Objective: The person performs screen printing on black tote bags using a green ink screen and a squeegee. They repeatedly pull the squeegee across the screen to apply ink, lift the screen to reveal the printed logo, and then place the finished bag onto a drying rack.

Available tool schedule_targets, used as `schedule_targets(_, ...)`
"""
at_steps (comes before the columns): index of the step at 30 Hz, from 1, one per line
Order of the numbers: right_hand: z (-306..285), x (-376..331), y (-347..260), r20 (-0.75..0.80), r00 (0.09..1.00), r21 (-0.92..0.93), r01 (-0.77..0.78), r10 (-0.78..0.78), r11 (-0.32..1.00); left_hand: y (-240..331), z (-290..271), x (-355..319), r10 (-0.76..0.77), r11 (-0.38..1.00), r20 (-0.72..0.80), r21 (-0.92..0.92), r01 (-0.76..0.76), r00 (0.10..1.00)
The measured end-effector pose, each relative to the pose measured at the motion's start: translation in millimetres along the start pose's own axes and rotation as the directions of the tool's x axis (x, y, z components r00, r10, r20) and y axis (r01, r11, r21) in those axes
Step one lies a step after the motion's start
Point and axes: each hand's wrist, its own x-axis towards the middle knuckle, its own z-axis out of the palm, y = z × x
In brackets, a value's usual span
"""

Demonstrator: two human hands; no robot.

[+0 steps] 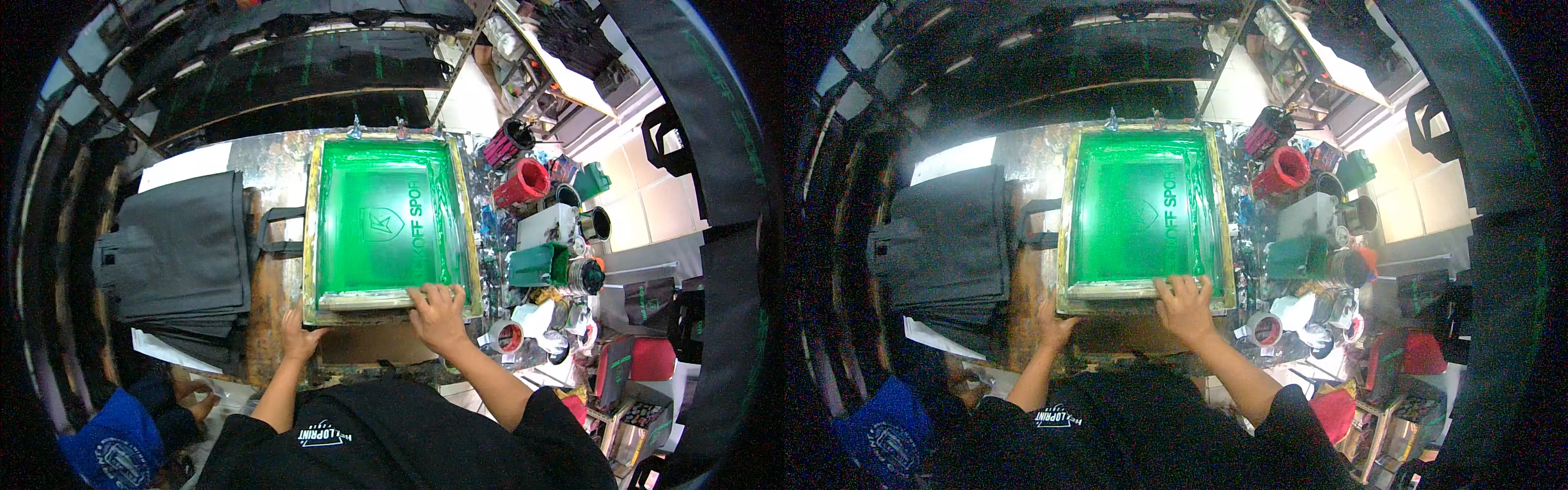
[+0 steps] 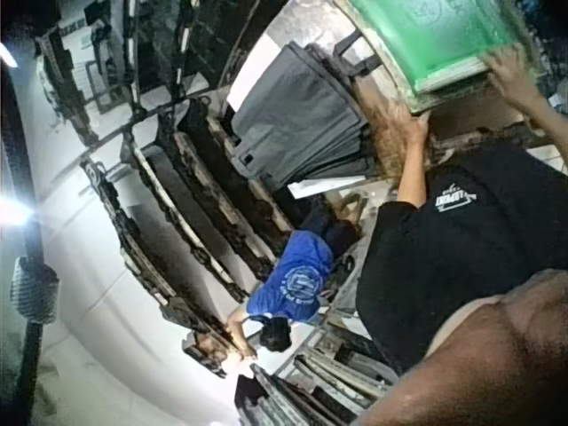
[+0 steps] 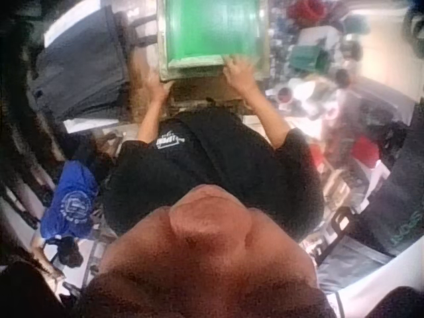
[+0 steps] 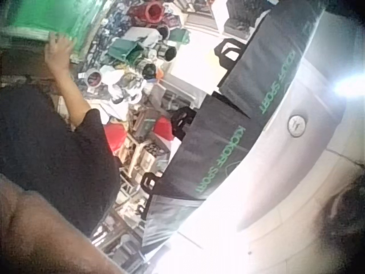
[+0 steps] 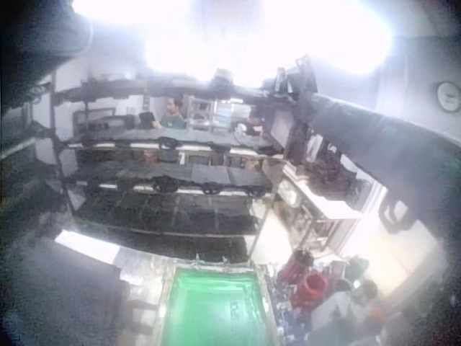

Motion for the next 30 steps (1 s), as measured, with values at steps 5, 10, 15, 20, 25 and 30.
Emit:
schedule_targets(5,-64.8,37.5,-11.0,-0.095,0.995,-0.014,0.010,-0.012,1.000,71.4,-47.5,32.6,-0.094,0.932,-0.100,-0.360,0.052,0.991)
schedule_targets(10,-125.3,101.3,-11.5,-0.325,0.941,-0.159,0.044,-0.094,0.986,162.6,-95.9,104.6,-0.073,0.816,-0.319,-0.564,-0.127,0.945)
schedule_targets(15,-183.1,196.9,-0.7,-0.451,0.877,-0.252,0.054,-0.166,0.966,206.1,-119.1,172.7,-0.014,0.787,-0.482,-0.546,-0.288,0.876)
schedule_targets(20,-195.9,220.8,1.3,-0.487,0.858,-0.250,0.041,-0.162,0.967,144.3,-70.9,170.4,-0.136,0.953,-0.288,-0.299,0.045,0.948)
schedule_targets(25,-204.5,240.8,3.3,-0.503,0.847,-0.247,0.049,-0.171,0.968,57.0,16.2,78.3,-0.407,0.885,-0.110,0.197,0.421,0.907)
schedule_targets(30,-209.3,248.5,8.7,-0.490,0.859,-0.246,0.030,-0.151,0.969,39.8,42.9,67.6,-0.432,0.859,-0.039,0.286,0.424,0.901)
